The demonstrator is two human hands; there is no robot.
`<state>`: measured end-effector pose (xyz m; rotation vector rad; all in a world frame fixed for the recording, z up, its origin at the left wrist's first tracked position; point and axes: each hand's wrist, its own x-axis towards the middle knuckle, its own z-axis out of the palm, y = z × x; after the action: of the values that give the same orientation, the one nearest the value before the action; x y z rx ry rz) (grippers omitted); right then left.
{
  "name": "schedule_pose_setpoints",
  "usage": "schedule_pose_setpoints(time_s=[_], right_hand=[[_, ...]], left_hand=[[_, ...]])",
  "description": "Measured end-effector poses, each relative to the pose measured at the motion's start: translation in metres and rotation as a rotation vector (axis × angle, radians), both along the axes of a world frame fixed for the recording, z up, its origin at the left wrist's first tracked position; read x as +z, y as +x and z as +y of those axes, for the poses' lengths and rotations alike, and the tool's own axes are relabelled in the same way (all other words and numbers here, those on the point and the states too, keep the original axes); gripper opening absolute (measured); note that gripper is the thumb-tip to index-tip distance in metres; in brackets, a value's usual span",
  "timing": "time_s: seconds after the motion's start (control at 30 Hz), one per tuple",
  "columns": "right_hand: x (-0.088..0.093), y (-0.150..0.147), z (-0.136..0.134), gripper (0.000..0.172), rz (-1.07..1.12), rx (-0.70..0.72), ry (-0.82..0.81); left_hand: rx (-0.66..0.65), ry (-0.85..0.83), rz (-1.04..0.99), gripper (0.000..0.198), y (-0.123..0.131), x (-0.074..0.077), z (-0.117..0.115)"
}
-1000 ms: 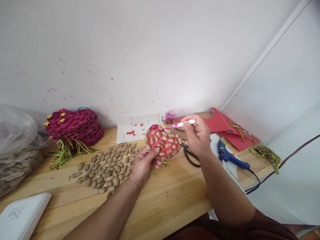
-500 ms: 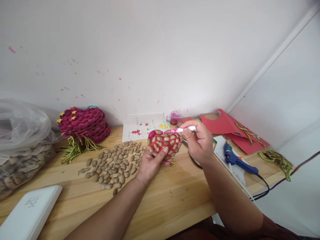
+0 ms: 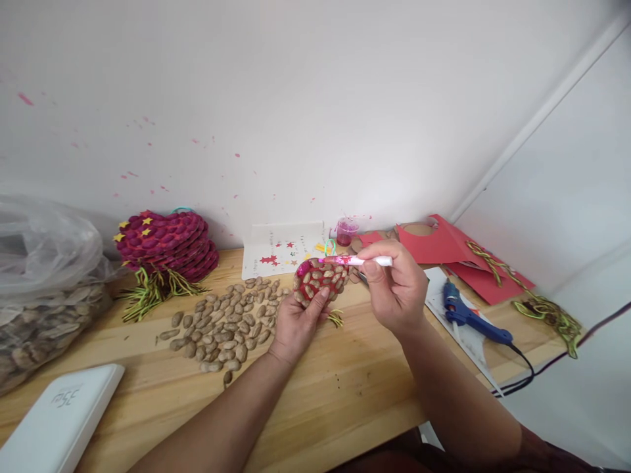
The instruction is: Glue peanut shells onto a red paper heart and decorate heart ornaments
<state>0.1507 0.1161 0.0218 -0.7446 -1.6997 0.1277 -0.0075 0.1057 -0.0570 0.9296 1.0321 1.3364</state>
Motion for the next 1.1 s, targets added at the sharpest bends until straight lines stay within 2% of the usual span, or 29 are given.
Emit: schedule_pose_setpoints(time_s=[0.17,0.5,0.77,0.87,1.1], right_hand=[[0.003,-0.004,-0.005,0.014,-0.007,0.053,0.033],[0.002,0.0,-0.002,0.014,-0.005,-0.017,0.02],[0.003,-0.008,-0.005,0.02,-0.019,0.042,0.128],[0.004,-0.009,-0.006,0.022,-0.028,0.068,0.129],[0.002,-0.005,-0.005,0.022,-0.011,0.026,0.105]], left_hand=[[0.018,0.076,0.076,0.028,0.0,-0.004,0.001],[0.03,0.082,0.079,0.03,-0.002,-0.003,0.001],[0.019,0.152,0.145,0.035,-0.003,-0.014,0.005],[0.02,0.186,0.177,0.035,-0.004,-0.018,0.007],[0.054,0.202,0.191,0.034,-0.005,-0.023,0.009]])
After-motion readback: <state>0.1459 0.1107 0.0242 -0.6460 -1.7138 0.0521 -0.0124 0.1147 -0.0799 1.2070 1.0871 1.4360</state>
